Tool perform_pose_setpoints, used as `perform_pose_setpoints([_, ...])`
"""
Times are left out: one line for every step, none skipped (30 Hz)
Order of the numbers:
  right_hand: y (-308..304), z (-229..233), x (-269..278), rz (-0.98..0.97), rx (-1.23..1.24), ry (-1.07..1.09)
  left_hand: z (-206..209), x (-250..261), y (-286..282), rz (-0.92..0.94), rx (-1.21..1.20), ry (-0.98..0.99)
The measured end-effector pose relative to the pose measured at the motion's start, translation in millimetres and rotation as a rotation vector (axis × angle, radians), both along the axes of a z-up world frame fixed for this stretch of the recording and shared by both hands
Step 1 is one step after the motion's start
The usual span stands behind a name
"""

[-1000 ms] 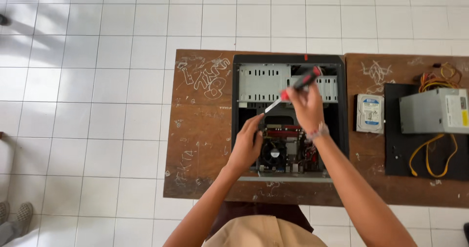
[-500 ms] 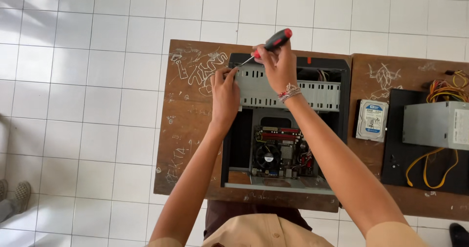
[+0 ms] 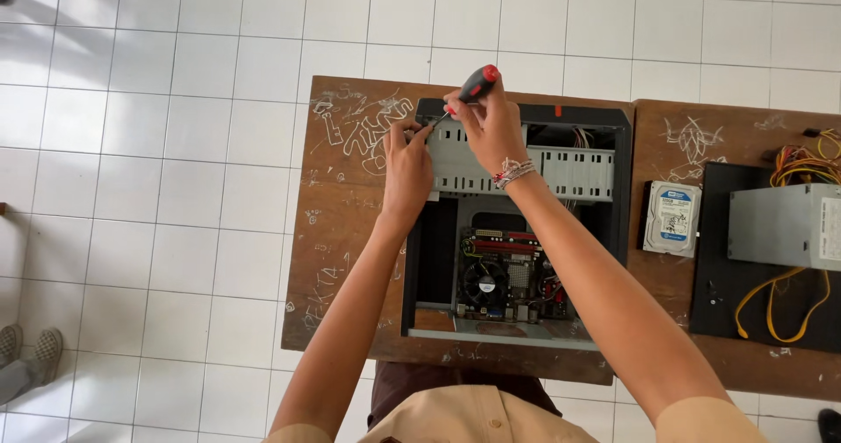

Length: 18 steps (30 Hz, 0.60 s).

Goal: The person uses a screwdriver to remove screws from a hard drive mounted inside a desktop computer case. They then lift the hard drive out of the drive bay and place it on the table next to the power supply.

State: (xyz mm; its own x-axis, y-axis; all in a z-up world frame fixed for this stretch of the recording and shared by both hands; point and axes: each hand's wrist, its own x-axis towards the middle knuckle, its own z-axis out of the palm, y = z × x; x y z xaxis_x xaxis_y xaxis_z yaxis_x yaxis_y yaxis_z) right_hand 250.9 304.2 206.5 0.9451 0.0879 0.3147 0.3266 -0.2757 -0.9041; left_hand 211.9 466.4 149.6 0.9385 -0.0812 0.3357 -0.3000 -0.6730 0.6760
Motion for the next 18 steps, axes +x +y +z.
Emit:
perform_pose_setpoints([0.2, -0.6, 0.7, 0.001, 0.000, -0.003, -1.1, 1.0, 0.6, 0.001, 0.000, -0.003])
perform_pose_setpoints([0.3, -1.4, 1.5, -0.006, -0.006, 0.005, -2.3, 2.1, 1.1, -0.003, -0.002, 0.002])
perform_pose_setpoints([0.4, -3.3, -0.3, -0.012, -0.011, 0.018, -4.4, 0.3, 1.6, -0.005, -0.003, 0.012])
perform_pose_setpoints([0.2, -1.9, -2.0, -0.011, -0.011, 0.020, -7.0, 0.4, 2.2, -0.004, -0.003, 0.014])
perform_pose_setpoints([0.1, 0.0, -2.1, -0.009, -0.016, 0.012, -9.2, 2.3, 2.8, -0.006, -0.016, 0.019])
perform_pose_setpoints([-0.2, 1.9, -2.2, -0.008, -0.021, 0.004, -11.4, 4.3, 3.3, -0.009, -0.030, 0.024])
perform_pose_setpoints([-0.2, 0.6, -2.3, -0.008, -0.021, 0.005, -11.4, 3.9, 3.6, -0.009, -0.031, 0.025])
perform_pose_setpoints([-0.5, -0.8, -2.4, -0.009, -0.027, 0.003, -11.4, 3.5, 3.7, -0.009, -0.031, 0.021])
perform_pose_setpoints([-0.9, -2.1, -1.6, -0.011, -0.032, 0.000, -11.3, 4.2, 3.7, -0.010, -0.031, 0.016])
perform_pose_setpoints([-1.1, -1.4, -1.6, -0.011, -0.032, -0.001, -12.6, 4.6, 3.3, -0.010, -0.031, 0.015])
perform_pose_setpoints([-0.4, -0.8, -1.8, -0.008, -0.046, -0.008, -13.6, 4.6, 4.0, -0.010, -0.027, 0.019])
perform_pose_setpoints([0.2, -0.2, -1.9, -0.005, -0.059, -0.015, -14.8, 4.7, 4.5, -0.009, -0.022, 0.022])
perform_pose_setpoints([2.7, 6.8, -3.0, -0.007, -0.060, -0.016, -14.8, 5.8, 4.5, -0.011, -0.022, 0.022])
perform_pose_setpoints([5.0, 13.5, -3.9, -0.011, -0.124, -0.037, -15.1, 7.1, 4.3, -0.009, -0.037, 0.035])
perform_pose_setpoints([7.6, 19.8, -6.1, -0.015, -0.188, -0.055, -15.7, 6.6, 4.5, -0.007, -0.052, 0.051])
perform_pose_setpoints([8.0, 20.6, -3.7, -0.016, -0.187, -0.052, -17.7, 8.5, 4.1, -0.009, -0.051, 0.054])
perform_pose_setpoints([8.9, 21.7, -0.8, -0.001, -0.240, -0.047, -19.4, 10.9, 4.4, -0.008, -0.068, 0.065])
perform_pose_setpoints([10.0, 22.9, 2.1, 0.015, -0.292, -0.042, -20.9, 13.2, 4.7, -0.007, -0.085, 0.076])
